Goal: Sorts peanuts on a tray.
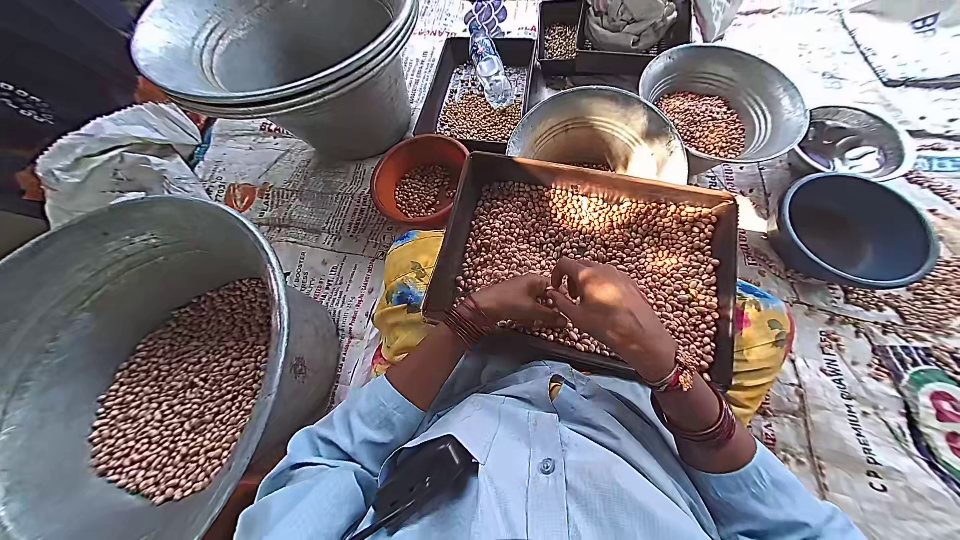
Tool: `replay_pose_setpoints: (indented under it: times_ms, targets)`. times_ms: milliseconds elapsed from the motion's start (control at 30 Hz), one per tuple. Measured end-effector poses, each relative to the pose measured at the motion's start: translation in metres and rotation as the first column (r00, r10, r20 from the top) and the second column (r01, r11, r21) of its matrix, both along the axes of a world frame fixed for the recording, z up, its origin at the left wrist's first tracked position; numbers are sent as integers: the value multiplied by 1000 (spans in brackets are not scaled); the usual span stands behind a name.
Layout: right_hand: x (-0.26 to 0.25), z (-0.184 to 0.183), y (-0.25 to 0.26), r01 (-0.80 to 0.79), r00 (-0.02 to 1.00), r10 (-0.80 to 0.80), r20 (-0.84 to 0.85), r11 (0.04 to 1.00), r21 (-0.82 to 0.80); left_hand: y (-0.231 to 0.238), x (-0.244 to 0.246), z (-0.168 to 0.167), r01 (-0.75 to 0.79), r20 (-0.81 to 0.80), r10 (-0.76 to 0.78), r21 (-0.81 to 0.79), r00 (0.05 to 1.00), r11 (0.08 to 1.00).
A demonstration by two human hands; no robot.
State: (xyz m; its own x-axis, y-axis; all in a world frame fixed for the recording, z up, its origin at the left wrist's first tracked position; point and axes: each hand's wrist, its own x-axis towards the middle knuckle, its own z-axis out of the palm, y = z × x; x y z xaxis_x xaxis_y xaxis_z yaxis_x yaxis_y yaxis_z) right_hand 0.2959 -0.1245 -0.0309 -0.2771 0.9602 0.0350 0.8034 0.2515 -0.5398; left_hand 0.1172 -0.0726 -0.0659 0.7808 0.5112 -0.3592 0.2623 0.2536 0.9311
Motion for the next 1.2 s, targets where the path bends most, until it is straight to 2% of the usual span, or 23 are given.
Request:
replay_pose_setpoints:
  times_ms: [67, 133, 200, 267, 333, 400, 433, 500, 633, 767, 867, 1000, 1067, 1133, 1200]
  targets:
    - [-5, -1, -6, -48, 999, 49, -16, 995, 85, -2, 8, 0, 29, 47, -25, -82, 999, 996]
    - [-4, -7, -9, -69, 997, 75, -25, 982, 173, 4, 7, -3, 51, 43, -48, -88, 998, 995]
    - [6, -13, -8, -54, 996, 68, -55, 974, 220, 20, -2, 1, 41, -95, -34, 74, 995, 996]
    - [23, -12, -5, -5, 999, 9, -42, 996, 93, 45, -25, 13, 19, -245, 63, 317, 967, 948]
    - [40, -7, -1, 76, 997, -75, 13, 996, -47, 73, -52, 35, -63, -334, 324, 602, 885, 796]
    - [56, -6, 0, 156, 986, -150, 69, 983, -98, 98, -73, 52, -95, -338, 610, 819, 717, 566]
    - [63, -6, 0, 186, 981, -179, 80, 977, -102, 108, -78, 56, -79, -314, 693, 878, 649, 471]
    - [72, -8, 1, 218, 975, -213, 64, 972, -83, 115, -73, 58, -67, -263, 732, 919, 629, 388]
    - [90, -6, 7, 292, 956, -285, 70, 947, -137, 106, -32, 32, -4, -328, 580, 868, 746, 497]
    - [114, 4, 18, 415, 906, -390, 167, 895, -165, 106, -14, -4, 71, -327, 542, 895, 774, 440]
    - [136, 4, 23, 478, 863, -453, 222, 876, -71, 107, -11, -13, 108, -336, 542, 907, 770, 408]
    - [139, -3, 32, 545, 806, -486, 339, 833, -101, 102, -13, -17, 113, -320, 541, 918, 778, 381]
    - [122, -11, 32, 541, 787, -451, 421, 833, -118, 103, -18, -17, 29, -275, 559, 913, 782, 408]
    - [93, -19, 28, 526, 779, -406, 478, 838, -145, 106, -21, -8, -147, -248, 615, 842, 749, 519]
    - [63, -25, 24, 454, 817, -319, 480, 870, -194, 110, -23, -4, -276, -213, 658, 784, 722, 556]
